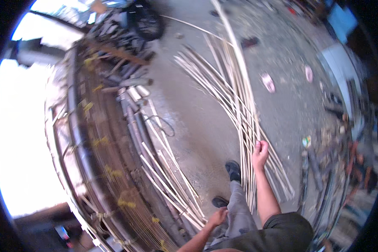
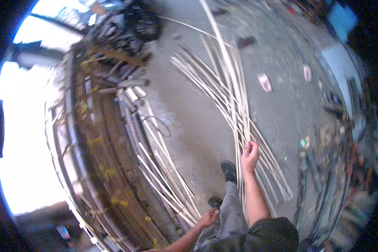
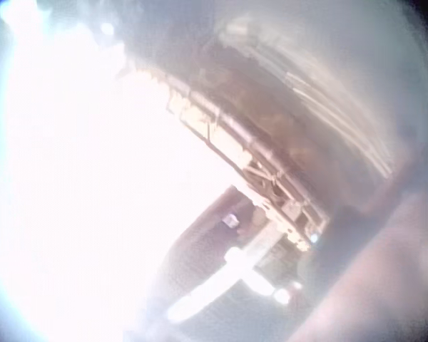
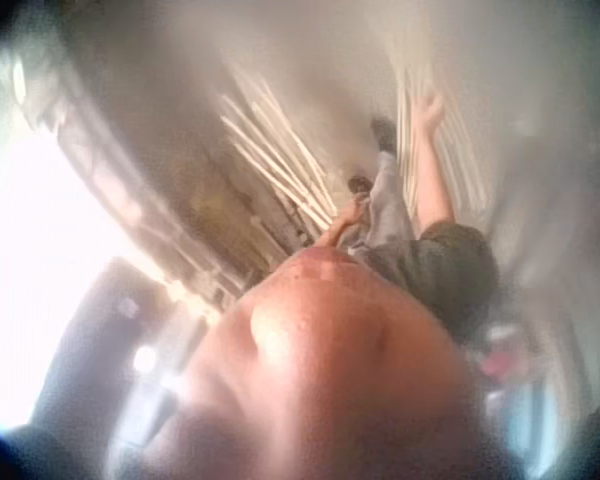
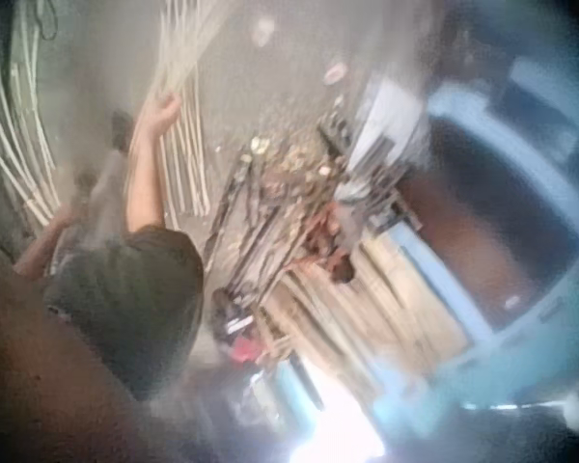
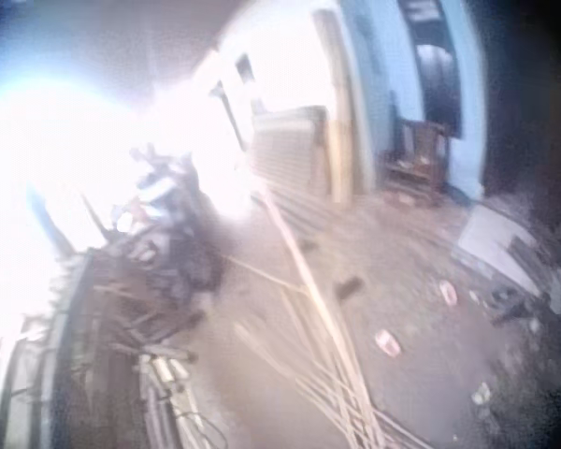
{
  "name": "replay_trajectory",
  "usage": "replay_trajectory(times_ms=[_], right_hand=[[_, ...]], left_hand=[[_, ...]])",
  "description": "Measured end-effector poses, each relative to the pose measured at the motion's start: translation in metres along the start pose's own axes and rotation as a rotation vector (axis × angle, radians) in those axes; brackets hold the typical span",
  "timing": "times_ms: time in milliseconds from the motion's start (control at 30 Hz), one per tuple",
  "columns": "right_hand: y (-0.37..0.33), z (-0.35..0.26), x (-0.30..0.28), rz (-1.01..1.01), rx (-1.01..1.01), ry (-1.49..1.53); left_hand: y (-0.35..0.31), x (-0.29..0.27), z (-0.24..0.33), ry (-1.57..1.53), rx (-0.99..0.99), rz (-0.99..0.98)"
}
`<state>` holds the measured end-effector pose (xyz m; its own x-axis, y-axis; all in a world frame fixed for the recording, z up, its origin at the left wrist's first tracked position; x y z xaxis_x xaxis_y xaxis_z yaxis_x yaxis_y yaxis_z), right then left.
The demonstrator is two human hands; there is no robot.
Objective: The person ties thin bamboo sticks to a larger bamboo rack using yellow string. They repeatedly wrap the string around the sticks and rack, then tie knots to secure them in place.
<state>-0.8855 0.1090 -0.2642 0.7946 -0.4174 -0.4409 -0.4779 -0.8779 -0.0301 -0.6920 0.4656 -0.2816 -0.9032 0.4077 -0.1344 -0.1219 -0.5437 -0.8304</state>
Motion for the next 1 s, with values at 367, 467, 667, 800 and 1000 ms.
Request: replay_trajectory(times_ms=[367, 467, 667, 800, 1000], right_hand=[[-0.138, -0.476, 0.149, -0.945, -0.082, 0.97], [-0.252, -0.544, 0.154, -1.248, 0.215, 1.172], [-0.422, -0.541, 0.171, -1.584, 0.479, 0.993], [-0.49, -0.508, 0.185, -1.915, 0.44, 0.652], [-0.429, -0.481, 0.302, -1.863, -0.282, 0.16]], left_hand=[[-0.217, -0.279, 0.209, 0.06, 0.552, 1.205], [-0.299, -0.293, 0.207, -0.069, 0.551, 1.446], [-0.429, -0.272, 0.109, -0.313, 0.16, 1.745], [-0.501, -0.272, 0.064, -0.159, -0.037, 1.821], [-0.525, -0.274, -0.031, -0.125, -0.319, 1.698]])
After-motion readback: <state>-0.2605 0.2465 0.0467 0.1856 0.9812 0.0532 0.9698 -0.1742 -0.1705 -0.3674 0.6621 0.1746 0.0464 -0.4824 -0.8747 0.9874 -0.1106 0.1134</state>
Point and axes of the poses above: each hand's wrist, its own y-axis towards the middle knuckle, its own x-axis out of the palm, z = x × y, the point moved 4 cm from there along y, towards the middle knuckle, and after that the axes turned 2 degrees about x, right-handed, at the moved point
